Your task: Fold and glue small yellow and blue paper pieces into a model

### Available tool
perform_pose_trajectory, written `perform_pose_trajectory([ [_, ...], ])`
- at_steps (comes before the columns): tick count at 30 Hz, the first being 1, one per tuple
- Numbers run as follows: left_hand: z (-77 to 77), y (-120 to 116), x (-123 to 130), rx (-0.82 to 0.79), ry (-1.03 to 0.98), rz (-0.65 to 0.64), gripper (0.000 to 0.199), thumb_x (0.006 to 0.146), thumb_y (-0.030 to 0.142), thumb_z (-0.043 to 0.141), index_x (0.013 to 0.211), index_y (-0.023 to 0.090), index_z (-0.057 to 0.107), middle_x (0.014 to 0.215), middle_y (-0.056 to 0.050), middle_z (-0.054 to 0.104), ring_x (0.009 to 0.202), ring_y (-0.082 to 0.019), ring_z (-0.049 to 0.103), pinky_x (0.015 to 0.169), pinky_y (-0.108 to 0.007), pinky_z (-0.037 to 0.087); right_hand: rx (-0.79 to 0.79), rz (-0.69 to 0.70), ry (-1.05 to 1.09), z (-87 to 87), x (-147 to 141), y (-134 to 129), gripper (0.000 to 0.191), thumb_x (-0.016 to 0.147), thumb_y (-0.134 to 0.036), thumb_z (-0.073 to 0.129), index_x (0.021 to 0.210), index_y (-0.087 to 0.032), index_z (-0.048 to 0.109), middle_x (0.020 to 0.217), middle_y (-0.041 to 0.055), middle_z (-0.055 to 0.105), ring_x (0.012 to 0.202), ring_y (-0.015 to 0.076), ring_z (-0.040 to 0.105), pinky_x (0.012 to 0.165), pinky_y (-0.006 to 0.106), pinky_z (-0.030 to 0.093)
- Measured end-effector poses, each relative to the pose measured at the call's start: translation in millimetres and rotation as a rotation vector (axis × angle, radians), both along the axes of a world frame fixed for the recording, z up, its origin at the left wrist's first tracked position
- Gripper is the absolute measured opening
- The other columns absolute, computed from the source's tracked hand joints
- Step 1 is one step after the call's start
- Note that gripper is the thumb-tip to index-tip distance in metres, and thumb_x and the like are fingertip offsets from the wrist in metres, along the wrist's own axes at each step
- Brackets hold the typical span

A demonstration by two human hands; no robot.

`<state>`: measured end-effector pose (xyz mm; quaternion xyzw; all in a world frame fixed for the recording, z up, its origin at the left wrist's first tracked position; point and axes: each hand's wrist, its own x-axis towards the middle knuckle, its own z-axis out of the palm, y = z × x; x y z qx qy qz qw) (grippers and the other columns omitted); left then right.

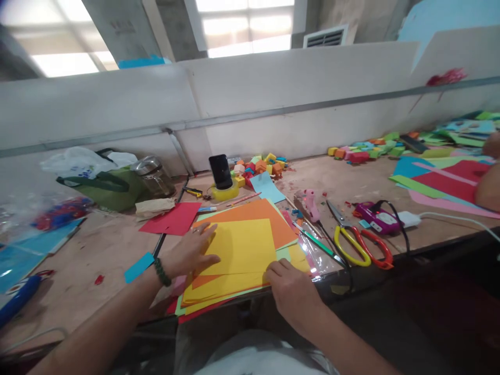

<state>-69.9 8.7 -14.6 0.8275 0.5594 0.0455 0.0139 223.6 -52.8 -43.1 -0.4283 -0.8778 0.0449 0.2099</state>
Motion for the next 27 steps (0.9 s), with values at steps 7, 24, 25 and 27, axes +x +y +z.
perform_pose_trajectory([
  [7,14.5,26,11,-0.172,-0.029,0.041,0.095,0.059,0.059,0.074,0.137,0.012,0.044,0.13,-0.021,0.051,0.115,-0.039,0.05,0.097,-0.051,0.041,0.038,0.025,0.107,2.6,1,2,0.033,0.079,0.002,0.043,0.091,-0.02,0.063,0.089,0.0055,0.067,0.085,0.0196,0.059,0.072,0.03,0.053],
  [24,6.4,31,-6,-0.065,-1.021,0.196,0.029,0.071,0.041,0.065,0.081,0.014,0.066,0.078,-0.004,0.067,0.074,-0.018,0.06,0.068,-0.028,0.048,0.27,0.023,0.095,12.5,-27,39,0.035,0.087,-0.008,0.041,0.117,-0.018,0.056,0.115,0.014,0.062,0.105,0.0252,0.06,0.084,0.043,0.057],
  [25,6.6,31,-7,-0.094,-1.11,0.203,0.031,0.069,0.043,0.068,0.081,0.014,0.066,0.079,-0.004,0.068,0.074,-0.019,0.061,0.068,-0.029,0.049,0.273,0.013,0.092,13.5,-27,40,0.037,0.086,-0.008,0.042,0.119,-0.018,0.055,0.116,0.0143,0.062,0.106,0.0259,0.059,0.085,0.044,0.057],
  [27,5.5,32,-7,-0.181,-1.264,0.218,0.038,0.062,0.045,0.075,0.082,0.014,0.066,0.08,-0.005,0.07,0.075,-0.02,0.063,0.069,-0.03,0.05,0.281,0.004,0.086,16.4,-28,43,0.038,0.086,-0.009,0.043,0.121,-0.016,0.054,0.119,0.0153,0.06,0.108,0.0271,0.058,0.087,0.046,0.056],
])
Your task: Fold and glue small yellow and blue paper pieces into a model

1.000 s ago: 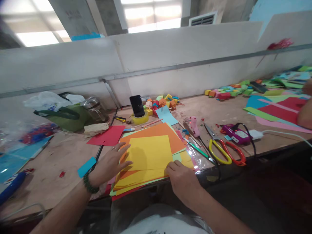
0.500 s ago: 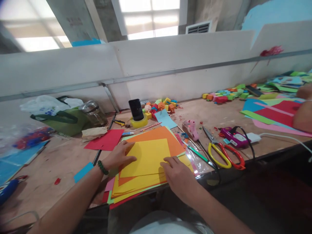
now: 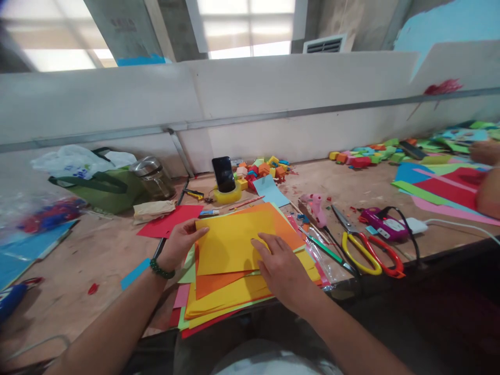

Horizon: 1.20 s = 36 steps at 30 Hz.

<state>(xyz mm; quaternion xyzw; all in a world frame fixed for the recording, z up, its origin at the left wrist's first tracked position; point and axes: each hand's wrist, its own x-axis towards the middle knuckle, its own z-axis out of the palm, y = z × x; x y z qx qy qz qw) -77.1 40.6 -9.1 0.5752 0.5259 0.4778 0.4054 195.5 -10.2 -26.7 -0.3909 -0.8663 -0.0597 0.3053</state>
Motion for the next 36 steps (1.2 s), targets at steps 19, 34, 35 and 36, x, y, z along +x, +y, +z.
perform_pose_trajectory([
  [19,0.5,-4,10,-0.227,-0.065,-0.133,0.032,0.053,0.032,0.076,0.075,0.015,0.061,0.069,-0.001,0.069,0.068,-0.02,0.065,0.06,-0.029,0.05,-0.048,0.072,0.106,-13.2,-3,6,0.026,0.092,-0.015,0.045,0.114,-0.018,0.059,0.112,0.0139,0.065,0.104,0.0238,0.061,0.085,0.043,0.057],
  [34,-3.6,-2,6,-0.228,-0.002,-0.081,0.036,0.056,0.045,0.075,0.062,0.014,0.056,0.054,0.004,0.054,0.05,-0.01,0.047,0.047,-0.022,0.035,-0.102,0.105,0.131,-34.7,-5,9,0.015,0.09,-0.015,0.051,0.101,-0.016,0.062,0.104,0.0121,0.066,0.097,0.0228,0.062,0.083,0.041,0.057],
  [35,-4.7,-1,5,-0.223,-0.006,-0.077,0.037,0.057,0.046,0.075,0.061,0.014,0.057,0.053,0.004,0.053,0.05,-0.01,0.046,0.047,-0.021,0.034,-0.111,0.105,0.132,-35.4,-4,9,0.016,0.091,-0.015,0.05,0.102,-0.016,0.061,0.105,0.0121,0.066,0.098,0.0227,0.062,0.084,0.041,0.057],
  [36,-5.3,0,5,-0.222,-0.012,-0.075,0.038,0.057,0.048,0.075,0.061,0.014,0.058,0.054,0.003,0.054,0.051,-0.01,0.046,0.047,-0.021,0.033,-0.117,0.104,0.136,-36.2,-4,9,0.016,0.091,-0.016,0.05,0.102,-0.017,0.061,0.105,0.0119,0.066,0.098,0.0227,0.062,0.084,0.041,0.057],
])
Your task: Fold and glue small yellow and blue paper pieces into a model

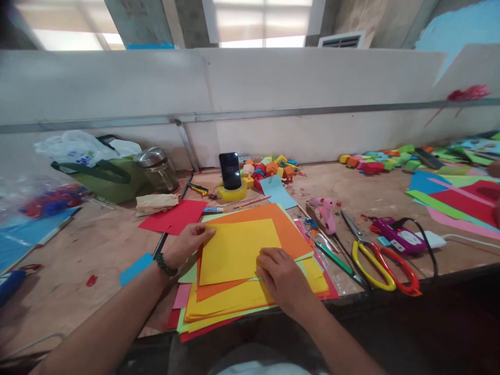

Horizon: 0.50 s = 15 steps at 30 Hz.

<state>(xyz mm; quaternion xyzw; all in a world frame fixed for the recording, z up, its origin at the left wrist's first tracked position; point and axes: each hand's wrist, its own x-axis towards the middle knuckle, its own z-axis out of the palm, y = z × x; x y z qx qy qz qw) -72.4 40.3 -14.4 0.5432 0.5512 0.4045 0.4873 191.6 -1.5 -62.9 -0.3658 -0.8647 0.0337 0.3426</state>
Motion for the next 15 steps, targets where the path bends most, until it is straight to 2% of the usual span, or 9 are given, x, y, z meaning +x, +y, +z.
perform_pose_trajectory([
  [4,2.4,0,0,-0.002,-0.039,0.024,0.042,0.058,0.052,0.074,0.065,0.013,0.062,0.057,0.002,0.057,0.054,-0.012,0.05,0.051,-0.023,0.038,-0.012,0.0,0.017,-1.2,1,0,0.017,0.092,-0.017,0.049,0.102,-0.019,0.062,0.105,0.0109,0.066,0.099,0.0226,0.063,0.085,0.042,0.057],
  [9,7.7,-2,1,0.01,-0.075,0.052,0.045,0.055,0.057,0.074,0.061,0.015,0.059,0.055,0.002,0.057,0.055,-0.013,0.051,0.053,-0.024,0.04,-0.016,0.004,0.022,4.4,-1,-1,0.018,0.092,-0.017,0.047,0.101,-0.02,0.062,0.103,0.0103,0.067,0.096,0.0222,0.064,0.082,0.04,0.058],
  [12,9.9,-3,2,0.006,-0.097,0.051,0.049,0.059,0.065,0.068,0.061,0.017,0.057,0.055,0.0,0.057,0.055,-0.015,0.053,0.052,-0.025,0.041,-0.025,0.004,0.017,6.0,-1,-1,0.019,0.092,-0.017,0.047,0.101,-0.021,0.062,0.103,0.0102,0.067,0.096,0.0222,0.064,0.081,0.039,0.058],
  [15,12.1,-4,4,-0.002,-0.096,0.06,0.052,0.06,0.068,0.065,0.059,0.017,0.054,0.051,0.002,0.052,0.05,-0.013,0.049,0.048,-0.024,0.038,-0.028,-0.001,0.009,4.3,0,-1,0.018,0.091,-0.017,0.047,0.102,-0.021,0.062,0.105,0.0108,0.067,0.098,0.0227,0.064,0.083,0.041,0.058],
])
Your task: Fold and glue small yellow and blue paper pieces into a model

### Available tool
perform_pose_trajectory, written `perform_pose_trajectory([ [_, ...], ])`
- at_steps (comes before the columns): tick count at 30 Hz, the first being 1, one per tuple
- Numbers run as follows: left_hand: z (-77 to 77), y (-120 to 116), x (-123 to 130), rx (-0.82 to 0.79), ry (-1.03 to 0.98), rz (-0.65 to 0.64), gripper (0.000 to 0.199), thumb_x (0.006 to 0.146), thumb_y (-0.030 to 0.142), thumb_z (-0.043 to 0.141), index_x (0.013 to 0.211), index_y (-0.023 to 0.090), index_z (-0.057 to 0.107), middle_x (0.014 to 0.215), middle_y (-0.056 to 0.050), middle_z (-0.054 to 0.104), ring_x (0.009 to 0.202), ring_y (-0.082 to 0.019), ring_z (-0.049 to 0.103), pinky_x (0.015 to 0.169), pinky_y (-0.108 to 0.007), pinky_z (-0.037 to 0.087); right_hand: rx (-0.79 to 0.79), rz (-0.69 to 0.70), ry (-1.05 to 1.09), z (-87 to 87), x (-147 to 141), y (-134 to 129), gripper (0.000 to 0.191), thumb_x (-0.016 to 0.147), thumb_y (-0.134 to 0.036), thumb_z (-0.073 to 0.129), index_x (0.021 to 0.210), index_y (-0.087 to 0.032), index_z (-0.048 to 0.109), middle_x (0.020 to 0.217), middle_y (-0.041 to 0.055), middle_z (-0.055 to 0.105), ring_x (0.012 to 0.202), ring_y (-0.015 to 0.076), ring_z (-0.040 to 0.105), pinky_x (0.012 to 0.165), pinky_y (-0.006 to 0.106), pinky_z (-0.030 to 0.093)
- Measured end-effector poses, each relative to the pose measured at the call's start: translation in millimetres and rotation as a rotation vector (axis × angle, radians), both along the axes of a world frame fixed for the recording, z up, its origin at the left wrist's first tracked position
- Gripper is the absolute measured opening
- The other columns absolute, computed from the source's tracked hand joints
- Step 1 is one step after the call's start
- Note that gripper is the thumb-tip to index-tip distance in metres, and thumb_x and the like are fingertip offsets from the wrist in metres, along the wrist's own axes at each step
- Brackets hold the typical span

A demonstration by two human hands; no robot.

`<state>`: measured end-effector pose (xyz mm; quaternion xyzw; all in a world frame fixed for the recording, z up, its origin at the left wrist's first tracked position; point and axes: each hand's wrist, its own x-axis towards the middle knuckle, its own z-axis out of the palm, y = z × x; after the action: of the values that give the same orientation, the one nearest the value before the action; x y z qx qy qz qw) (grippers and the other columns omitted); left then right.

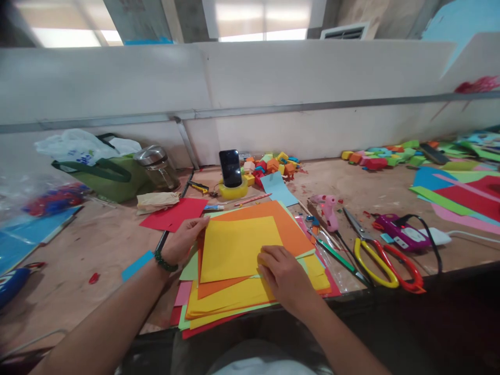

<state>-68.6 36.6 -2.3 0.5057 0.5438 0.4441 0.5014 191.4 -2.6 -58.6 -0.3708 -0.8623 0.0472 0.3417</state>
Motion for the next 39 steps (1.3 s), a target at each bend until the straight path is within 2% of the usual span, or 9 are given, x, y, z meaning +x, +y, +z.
perform_pose_trajectory([
  [5,-2.0,0,-3,-0.049,0.171,-0.047,0.047,0.055,0.057,0.075,0.057,0.015,0.053,0.05,0.005,0.045,0.046,-0.007,0.039,0.042,-0.02,0.027,0.011,-0.036,-0.006,-2.5,1,0,0.017,0.09,-0.016,0.05,0.101,-0.019,0.062,0.107,0.0119,0.066,0.101,0.0242,0.062,0.086,0.043,0.057],
  [9,-6.8,2,-7,-0.01,0.232,-0.061,0.047,0.056,0.055,0.074,0.052,0.016,0.048,0.047,0.006,0.04,0.044,-0.006,0.034,0.042,-0.019,0.025,0.011,-0.034,-0.005,-1.8,0,0,0.017,0.089,-0.015,0.051,0.102,-0.02,0.062,0.106,0.0114,0.066,0.102,0.0238,0.062,0.086,0.043,0.057],
  [17,-3.6,1,-4,-0.032,0.213,-0.066,0.04,0.058,0.053,0.07,0.056,0.016,0.053,0.051,0.004,0.047,0.046,-0.009,0.041,0.044,-0.021,0.029,0.012,-0.036,0.008,-2.8,0,-1,0.017,0.089,-0.015,0.051,0.102,-0.02,0.061,0.106,0.0108,0.066,0.101,0.0232,0.061,0.086,0.043,0.056],
  [24,-3.1,2,-4,-0.011,0.223,-0.058,0.042,0.056,0.05,0.072,0.05,0.018,0.047,0.046,0.006,0.041,0.044,-0.007,0.037,0.042,-0.021,0.028,0.008,-0.035,-0.011,-1.5,1,-1,0.017,0.089,-0.015,0.05,0.102,-0.019,0.06,0.106,0.0111,0.065,0.101,0.0242,0.061,0.086,0.043,0.056],
  [29,0.1,1,-5,-0.054,0.155,-0.07,0.04,0.056,0.051,0.074,0.059,0.016,0.055,0.052,0.005,0.047,0.047,-0.009,0.044,0.042,-0.021,0.033,0.002,-0.031,-0.015,-0.3,0,-2,0.016,0.089,-0.015,0.051,0.102,-0.019,0.06,0.106,0.0112,0.065,0.101,0.0239,0.061,0.086,0.043,0.056],
  [33,2.7,0,-4,-0.08,0.118,-0.059,0.041,0.056,0.051,0.075,0.061,0.015,0.057,0.052,0.004,0.049,0.046,-0.009,0.044,0.041,-0.02,0.033,0.01,-0.028,-0.002,0.3,0,-1,0.016,0.089,-0.014,0.051,0.101,-0.02,0.06,0.105,0.0108,0.065,0.1,0.0239,0.062,0.086,0.042,0.056],
  [39,3.6,1,-4,0.01,0.07,-0.028,0.041,0.054,0.05,0.077,0.059,0.014,0.059,0.055,0.002,0.054,0.052,-0.01,0.047,0.048,-0.021,0.037,0.029,-0.041,0.028,-2.3,0,-2,0.019,0.091,-0.016,0.05,0.107,-0.019,0.059,0.108,0.0121,0.064,0.103,0.025,0.06,0.086,0.043,0.056],
])
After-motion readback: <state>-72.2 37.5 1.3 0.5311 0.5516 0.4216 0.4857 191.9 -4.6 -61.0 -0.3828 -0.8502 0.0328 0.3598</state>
